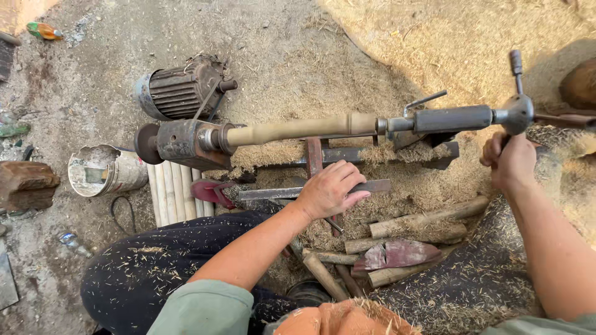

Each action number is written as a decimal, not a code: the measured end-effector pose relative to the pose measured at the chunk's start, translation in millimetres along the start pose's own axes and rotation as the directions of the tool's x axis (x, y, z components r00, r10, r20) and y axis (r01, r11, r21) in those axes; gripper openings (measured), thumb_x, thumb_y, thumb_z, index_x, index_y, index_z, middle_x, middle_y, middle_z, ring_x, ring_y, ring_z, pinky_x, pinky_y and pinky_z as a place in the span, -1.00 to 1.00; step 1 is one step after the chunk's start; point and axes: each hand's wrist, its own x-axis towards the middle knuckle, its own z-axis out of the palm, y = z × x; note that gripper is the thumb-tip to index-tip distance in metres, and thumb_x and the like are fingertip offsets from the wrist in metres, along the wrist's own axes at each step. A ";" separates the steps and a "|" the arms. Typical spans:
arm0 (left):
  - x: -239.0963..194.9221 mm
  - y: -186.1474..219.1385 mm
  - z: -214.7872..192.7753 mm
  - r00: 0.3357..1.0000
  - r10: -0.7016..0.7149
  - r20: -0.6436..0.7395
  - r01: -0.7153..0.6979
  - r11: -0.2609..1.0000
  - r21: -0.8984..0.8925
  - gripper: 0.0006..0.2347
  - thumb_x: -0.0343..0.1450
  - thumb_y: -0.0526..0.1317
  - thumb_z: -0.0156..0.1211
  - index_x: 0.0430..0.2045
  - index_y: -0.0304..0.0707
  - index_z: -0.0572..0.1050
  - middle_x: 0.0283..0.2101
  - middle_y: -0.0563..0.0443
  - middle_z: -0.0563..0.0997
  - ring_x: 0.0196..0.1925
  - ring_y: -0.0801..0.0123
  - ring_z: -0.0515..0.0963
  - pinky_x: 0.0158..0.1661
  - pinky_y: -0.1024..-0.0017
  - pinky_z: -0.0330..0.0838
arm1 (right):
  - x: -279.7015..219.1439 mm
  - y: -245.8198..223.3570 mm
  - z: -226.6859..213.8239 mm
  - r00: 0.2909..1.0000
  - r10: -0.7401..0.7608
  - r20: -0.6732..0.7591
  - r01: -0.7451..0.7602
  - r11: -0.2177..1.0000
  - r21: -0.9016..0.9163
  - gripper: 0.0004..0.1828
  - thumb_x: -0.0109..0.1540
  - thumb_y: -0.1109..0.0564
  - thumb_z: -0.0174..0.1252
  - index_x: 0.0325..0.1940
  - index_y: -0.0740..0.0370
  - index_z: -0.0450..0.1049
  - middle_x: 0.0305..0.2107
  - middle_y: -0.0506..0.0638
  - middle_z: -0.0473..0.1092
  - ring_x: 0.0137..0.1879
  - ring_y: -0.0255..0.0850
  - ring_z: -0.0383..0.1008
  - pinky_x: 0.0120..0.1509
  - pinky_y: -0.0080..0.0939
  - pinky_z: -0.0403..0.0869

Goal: The person shapes a cylindrical wooden rod mounted on a lathe using a chisel and a sanding block. They remove the finished rod, inspect it, and then mount a second rod to continue shaping.

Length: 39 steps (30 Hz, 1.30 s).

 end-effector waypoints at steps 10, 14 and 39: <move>-0.5 4.2 -1.4 1.000 -0.014 0.022 0.015 1.000 -0.021 -0.76 0.39 -0.12 0.39 -0.26 -0.26 0.50 -0.24 -0.05 0.49 -0.16 0.15 0.52 -0.12 0.27 0.51 | -96.1 -140.5 48.6 0.948 -0.310 -0.068 0.019 0.270 -0.963 -0.66 0.42 -0.04 0.00 0.13 0.20 0.48 -0.55 0.01 0.49 -0.56 -0.22 0.38 -0.48 -0.15 0.39; 7.7 0.9 -3.7 1.000 -0.014 0.020 0.014 1.000 0.002 -0.75 0.38 -0.12 0.39 -0.26 -0.27 0.50 -0.23 -0.05 0.49 -0.15 0.15 0.53 -0.10 0.26 0.51 | -80.4 -153.0 63.7 0.740 -0.605 0.294 -0.008 -0.445 -0.896 -0.70 0.52 -0.10 0.09 -0.09 0.09 0.61 -0.66 -0.02 0.48 -0.55 -0.23 0.48 -0.43 -0.26 0.43; -0.2 -14.8 4.8 1.000 0.013 -0.010 -0.013 0.999 -0.052 -0.76 0.46 -0.05 0.29 -0.22 -0.21 0.48 -0.18 0.01 0.47 -0.07 0.19 0.52 0.02 0.29 0.49 | 198.1 -50.4 36.2 0.919 0.372 0.133 -0.080 0.506 -0.859 -0.41 0.43 -0.23 0.09 -0.38 0.35 0.36 -0.79 0.00 0.16 -0.73 -0.20 0.12 -0.56 -0.13 0.25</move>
